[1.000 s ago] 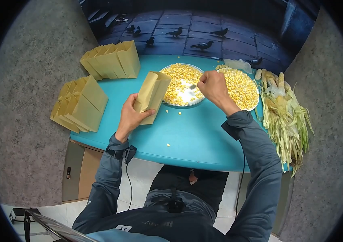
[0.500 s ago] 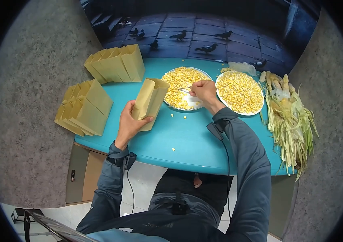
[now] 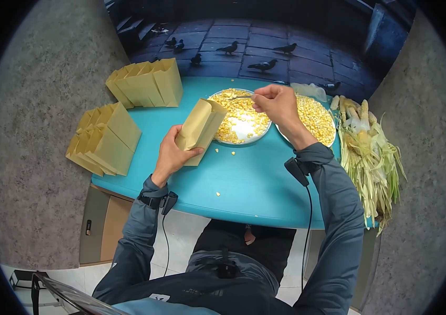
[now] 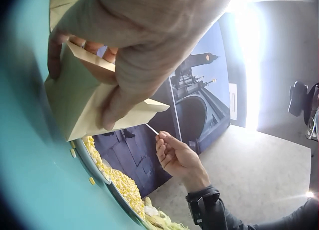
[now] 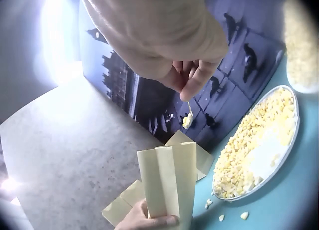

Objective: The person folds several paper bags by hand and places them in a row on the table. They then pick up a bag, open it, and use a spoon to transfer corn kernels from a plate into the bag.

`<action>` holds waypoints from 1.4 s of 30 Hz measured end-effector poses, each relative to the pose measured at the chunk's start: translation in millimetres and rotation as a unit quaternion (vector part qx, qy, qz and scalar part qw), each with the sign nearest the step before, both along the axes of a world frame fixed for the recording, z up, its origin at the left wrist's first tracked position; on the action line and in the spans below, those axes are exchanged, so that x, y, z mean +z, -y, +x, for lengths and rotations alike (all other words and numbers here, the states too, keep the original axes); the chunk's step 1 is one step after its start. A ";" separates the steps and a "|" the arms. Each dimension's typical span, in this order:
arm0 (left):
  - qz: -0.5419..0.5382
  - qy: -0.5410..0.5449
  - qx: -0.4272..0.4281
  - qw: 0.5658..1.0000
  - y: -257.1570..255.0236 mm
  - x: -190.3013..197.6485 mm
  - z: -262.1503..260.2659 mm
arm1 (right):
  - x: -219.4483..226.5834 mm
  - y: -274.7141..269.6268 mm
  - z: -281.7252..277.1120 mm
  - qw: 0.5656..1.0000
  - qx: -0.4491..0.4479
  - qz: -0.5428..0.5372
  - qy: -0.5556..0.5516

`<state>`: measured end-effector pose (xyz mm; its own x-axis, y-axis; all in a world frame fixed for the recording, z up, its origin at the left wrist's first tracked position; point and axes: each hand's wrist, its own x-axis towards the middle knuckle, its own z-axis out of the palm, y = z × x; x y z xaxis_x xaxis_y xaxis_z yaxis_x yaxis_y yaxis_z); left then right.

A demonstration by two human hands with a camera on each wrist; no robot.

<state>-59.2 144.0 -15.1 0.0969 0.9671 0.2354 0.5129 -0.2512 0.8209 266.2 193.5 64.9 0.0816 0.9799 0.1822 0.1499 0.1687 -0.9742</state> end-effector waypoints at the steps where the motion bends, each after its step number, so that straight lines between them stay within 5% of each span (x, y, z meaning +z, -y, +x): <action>1: -0.001 0.000 -0.004 1.000 -0.4 0.1 2.8 | 5.3 4.7 -2.2 0.999 0.002 0.007 0.035; 2: -0.002 0.000 -0.006 1.000 -0.2 0.2 5.8 | 8.6 10.3 -4.1 0.999 -0.001 0.007 0.035; 4: -0.018 0.010 -0.005 1.000 0.3 1.0 11.5 | 10.3 23.3 -9.1 0.962 0.039 0.140 0.233; 6: -0.009 0.007 -0.011 1.000 1.0 -0.5 14.4 | 7.8 34.5 -15.8 0.936 0.049 0.227 0.265; 8: -0.001 0.004 -0.014 1.000 1.4 -2.2 15.9 | 10.7 40.0 -19.2 0.794 0.031 0.404 0.454; 14: -0.015 0.019 -0.004 1.000 4.2 -5.9 8.1 | -12.4 13.1 -0.2 0.889 -0.049 0.300 0.343; 16: -0.017 0.040 0.003 0.999 8.4 -5.1 1.2 | -31.2 -4.0 15.1 0.924 -0.085 0.098 0.359; 20: 0.017 0.040 0.008 0.999 12.5 -10.2 -12.9 | -49.2 -24.6 23.7 0.937 -0.093 -0.056 0.331; 28: -0.014 0.043 0.019 0.999 21.8 0.4 -16.6 | -77.4 -48.2 -24.0 0.975 -0.084 -0.102 0.177; 30: -0.010 0.044 0.017 0.999 22.8 -1.2 -18.0 | -93.8 -52.3 -31.1 0.991 -0.066 -0.109 0.046; 34: 0.006 0.043 0.020 0.999 21.3 -7.7 -24.6 | -106.8 -54.6 -16.4 0.989 -0.050 -0.129 -0.046; 42: -0.013 0.027 0.023 0.999 16.8 1.4 -8.6 | -33.1 -20.9 4.3 0.998 -0.032 -0.039 -0.039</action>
<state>-67.8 127.1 -13.6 0.0394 0.9760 0.2142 0.4787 -0.2066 0.8533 270.5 214.4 31.8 0.1551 0.9832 0.0957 0.0810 0.0839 -0.9932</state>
